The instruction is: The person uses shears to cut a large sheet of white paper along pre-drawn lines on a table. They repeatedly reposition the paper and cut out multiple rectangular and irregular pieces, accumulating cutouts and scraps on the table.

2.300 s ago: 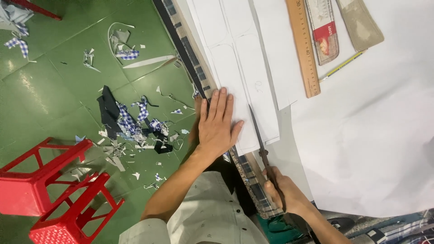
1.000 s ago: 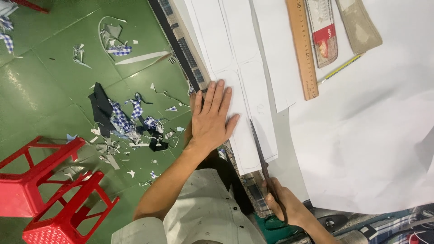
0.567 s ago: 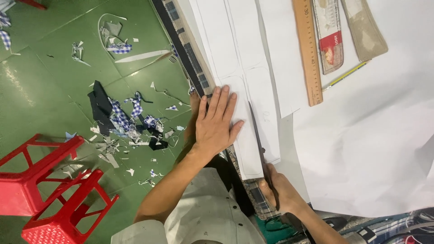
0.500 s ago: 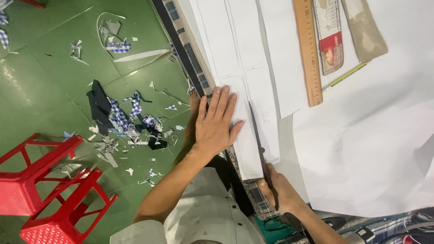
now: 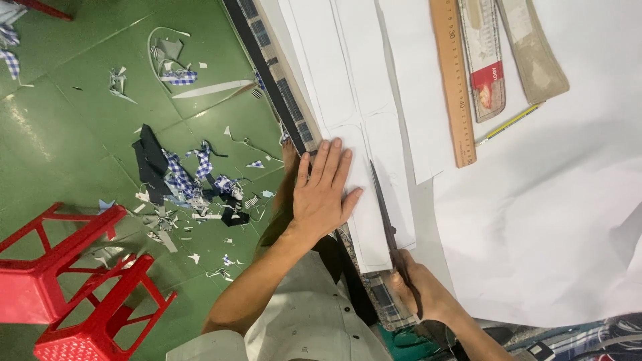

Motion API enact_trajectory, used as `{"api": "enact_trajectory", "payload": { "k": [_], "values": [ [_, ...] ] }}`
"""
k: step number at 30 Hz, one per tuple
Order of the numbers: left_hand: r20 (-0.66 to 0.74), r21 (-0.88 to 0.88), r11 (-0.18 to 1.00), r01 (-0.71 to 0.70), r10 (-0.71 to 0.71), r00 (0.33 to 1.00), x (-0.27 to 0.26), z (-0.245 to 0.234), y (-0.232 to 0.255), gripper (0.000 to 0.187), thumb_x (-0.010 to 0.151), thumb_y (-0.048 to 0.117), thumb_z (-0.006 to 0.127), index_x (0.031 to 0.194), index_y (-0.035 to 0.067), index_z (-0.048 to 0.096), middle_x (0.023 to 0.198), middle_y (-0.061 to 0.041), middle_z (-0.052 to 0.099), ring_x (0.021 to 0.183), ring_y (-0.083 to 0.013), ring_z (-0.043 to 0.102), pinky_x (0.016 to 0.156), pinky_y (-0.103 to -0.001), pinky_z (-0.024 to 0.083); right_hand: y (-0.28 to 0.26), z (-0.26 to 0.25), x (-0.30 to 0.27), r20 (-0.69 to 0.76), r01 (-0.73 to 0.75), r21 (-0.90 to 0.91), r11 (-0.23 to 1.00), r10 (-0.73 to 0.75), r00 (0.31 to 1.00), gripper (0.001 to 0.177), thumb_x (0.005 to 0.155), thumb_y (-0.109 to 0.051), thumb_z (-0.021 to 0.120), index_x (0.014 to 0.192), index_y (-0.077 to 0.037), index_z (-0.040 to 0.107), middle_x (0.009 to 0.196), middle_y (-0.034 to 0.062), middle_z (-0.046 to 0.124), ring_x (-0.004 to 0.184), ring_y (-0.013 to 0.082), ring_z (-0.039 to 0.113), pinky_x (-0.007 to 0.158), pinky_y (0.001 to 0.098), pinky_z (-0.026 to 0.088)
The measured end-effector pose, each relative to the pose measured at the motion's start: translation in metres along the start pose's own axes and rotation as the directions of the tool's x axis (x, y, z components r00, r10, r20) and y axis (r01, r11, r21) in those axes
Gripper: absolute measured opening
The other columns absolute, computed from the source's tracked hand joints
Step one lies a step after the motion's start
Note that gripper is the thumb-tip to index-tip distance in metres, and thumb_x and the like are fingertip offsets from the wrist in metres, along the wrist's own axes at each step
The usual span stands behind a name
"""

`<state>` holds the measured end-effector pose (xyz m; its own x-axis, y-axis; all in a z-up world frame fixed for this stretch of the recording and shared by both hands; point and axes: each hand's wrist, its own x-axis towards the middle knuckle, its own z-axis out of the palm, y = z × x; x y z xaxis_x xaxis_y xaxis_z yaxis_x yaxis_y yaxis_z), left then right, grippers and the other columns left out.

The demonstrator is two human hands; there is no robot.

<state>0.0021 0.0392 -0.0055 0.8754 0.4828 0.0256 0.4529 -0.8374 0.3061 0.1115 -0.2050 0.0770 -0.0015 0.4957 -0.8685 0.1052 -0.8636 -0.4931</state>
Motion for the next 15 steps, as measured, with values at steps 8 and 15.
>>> {"api": "enact_trajectory", "payload": {
  "k": [8, 15],
  "values": [
    [-0.117, -0.049, 0.997, -0.063, 0.056, 0.992, 0.015, -0.019, -0.017, 0.065, 0.110, 0.048, 0.034, 0.154, 0.001, 0.042, 0.161, -0.019, 0.038, 0.148, -0.0358, 0.041, 0.120, -0.052, 0.037, -0.023, -0.010, 0.031, -0.059, 0.002, 0.027, 1.000, -0.001, 0.998, 0.099, 0.081, -0.077, 0.033, 0.143, 0.000, 0.042, 0.052, 0.0027, 0.052, 0.044, 0.0136, 0.047, 0.041, 0.0298, 0.036],
    [0.023, 0.110, 0.994, -0.026, 0.024, 0.999, 0.068, -0.030, -0.043, 0.066, 0.107, 0.055, 0.046, 0.159, 0.015, 0.046, 0.166, -0.010, 0.034, 0.153, -0.0316, 0.032, 0.126, -0.052, 0.022, -0.016, 0.014, 0.014, -0.085, 0.084, 0.140, 0.987, -0.073, 0.994, 0.077, 0.089, -0.071, 0.037, 0.119, -0.003, 0.054, 0.059, -0.0020, 0.040, 0.049, 0.0101, 0.038, 0.043, 0.0285, 0.030]
  ]
}}
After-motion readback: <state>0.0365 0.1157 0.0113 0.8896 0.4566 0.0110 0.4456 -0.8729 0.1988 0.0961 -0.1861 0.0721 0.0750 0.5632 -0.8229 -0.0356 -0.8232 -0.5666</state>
